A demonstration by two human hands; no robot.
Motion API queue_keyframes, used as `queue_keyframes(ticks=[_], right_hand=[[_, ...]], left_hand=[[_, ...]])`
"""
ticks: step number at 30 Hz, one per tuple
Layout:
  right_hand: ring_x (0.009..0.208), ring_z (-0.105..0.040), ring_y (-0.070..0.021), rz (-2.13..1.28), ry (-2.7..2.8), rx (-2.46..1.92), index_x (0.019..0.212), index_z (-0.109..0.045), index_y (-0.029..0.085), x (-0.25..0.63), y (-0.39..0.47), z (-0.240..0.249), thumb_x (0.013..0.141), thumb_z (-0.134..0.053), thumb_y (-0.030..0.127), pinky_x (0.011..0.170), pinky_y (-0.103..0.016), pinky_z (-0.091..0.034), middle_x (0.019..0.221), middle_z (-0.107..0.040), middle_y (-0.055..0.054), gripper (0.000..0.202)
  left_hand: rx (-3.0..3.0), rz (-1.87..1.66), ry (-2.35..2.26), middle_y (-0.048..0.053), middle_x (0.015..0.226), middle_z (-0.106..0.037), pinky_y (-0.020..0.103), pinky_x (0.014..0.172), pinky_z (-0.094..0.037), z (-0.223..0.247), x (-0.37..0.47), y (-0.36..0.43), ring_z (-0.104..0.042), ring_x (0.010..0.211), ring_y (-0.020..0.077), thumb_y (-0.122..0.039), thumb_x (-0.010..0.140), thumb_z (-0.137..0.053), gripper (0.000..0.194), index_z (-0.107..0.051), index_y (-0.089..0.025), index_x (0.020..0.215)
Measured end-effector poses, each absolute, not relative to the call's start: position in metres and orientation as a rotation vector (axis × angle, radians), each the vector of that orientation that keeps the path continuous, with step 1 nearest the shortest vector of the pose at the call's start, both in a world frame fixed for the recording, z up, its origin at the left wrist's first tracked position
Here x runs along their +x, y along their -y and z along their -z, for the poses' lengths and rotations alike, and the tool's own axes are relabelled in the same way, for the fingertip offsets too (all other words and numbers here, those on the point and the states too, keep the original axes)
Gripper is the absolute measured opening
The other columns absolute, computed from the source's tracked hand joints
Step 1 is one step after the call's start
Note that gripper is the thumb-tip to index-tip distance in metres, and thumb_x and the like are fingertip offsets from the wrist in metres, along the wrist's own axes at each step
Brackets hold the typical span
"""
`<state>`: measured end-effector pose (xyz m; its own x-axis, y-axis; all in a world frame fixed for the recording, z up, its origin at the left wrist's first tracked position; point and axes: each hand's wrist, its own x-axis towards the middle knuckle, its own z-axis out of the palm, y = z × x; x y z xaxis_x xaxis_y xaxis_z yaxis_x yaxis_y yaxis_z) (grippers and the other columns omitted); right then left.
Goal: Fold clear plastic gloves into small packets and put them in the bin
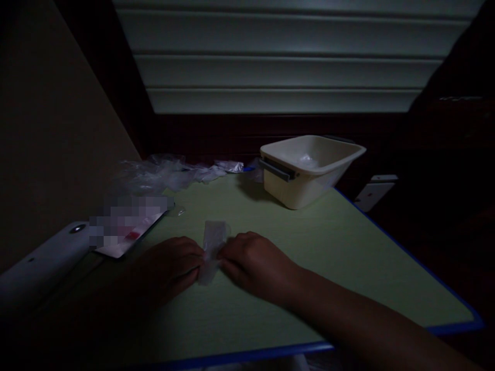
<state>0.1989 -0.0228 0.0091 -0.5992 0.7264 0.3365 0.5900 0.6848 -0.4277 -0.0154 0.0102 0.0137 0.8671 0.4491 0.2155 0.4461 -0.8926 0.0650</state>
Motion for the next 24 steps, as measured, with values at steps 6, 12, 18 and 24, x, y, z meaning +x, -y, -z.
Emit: queue_keyframes(ticks=[6, 12, 18, 24], right_hand=[[0.084, -0.062, -0.0193, -0.479, 2.384, -1.032, 0.098, -0.065, 0.015, 0.198, 0.024, -0.014, 0.085, -0.063, 0.027, 0.078, -0.031, -0.045, 0.091, -0.07, -0.008, 0.017], [0.07, -0.057, -0.0172, -0.379, 2.403, -1.096, 0.078, -0.062, 0.015, 0.196, 0.022, -0.01, 0.088, -0.058, 0.027, 0.066, -0.028, -0.042, 0.072, -0.063, -0.005, 0.016], [0.065, -0.054, -0.0146, -0.44, 2.301, -1.137, 0.074, -0.062, 0.014, 0.191, 0.022, -0.008, 0.088, -0.055, 0.018, 0.062, -0.024, -0.04, 0.068, -0.059, -0.003, 0.016], [0.058, -0.053, -0.0121, -0.509, 2.266, -1.171, 0.076, -0.063, 0.012, 0.188, 0.023, -0.007, 0.09, -0.052, 0.017, 0.055, -0.021, -0.039, 0.066, -0.059, -0.002, 0.018]], left_hand=[[2.972, -0.543, -0.684, 0.005, 0.087, -0.065, 0.03, 0.074, -0.048, -0.006, -0.019, -0.012, -0.058, 0.082, 0.0177, -0.008, 0.085, -0.053, 0.013, -0.065, -0.013, 0.08], [2.911, -0.69, -0.674, 0.007, 0.087, -0.065, 0.029, 0.074, -0.048, -0.007, -0.019, -0.011, -0.059, 0.081, 0.017, -0.01, 0.089, -0.05, 0.019, -0.066, -0.012, 0.078], [2.8, -0.693, -0.708, 0.005, 0.081, -0.064, 0.031, 0.071, -0.045, -0.004, -0.017, -0.013, -0.058, 0.077, 0.0173, -0.016, 0.09, -0.047, 0.027, -0.065, -0.015, 0.071], [2.689, -0.776, -0.725, 0.004, 0.079, -0.061, 0.028, 0.069, -0.044, 0.008, -0.013, -0.02, -0.056, 0.077, 0.0148, -0.018, 0.093, -0.041, 0.034, -0.063, -0.014, 0.067]])
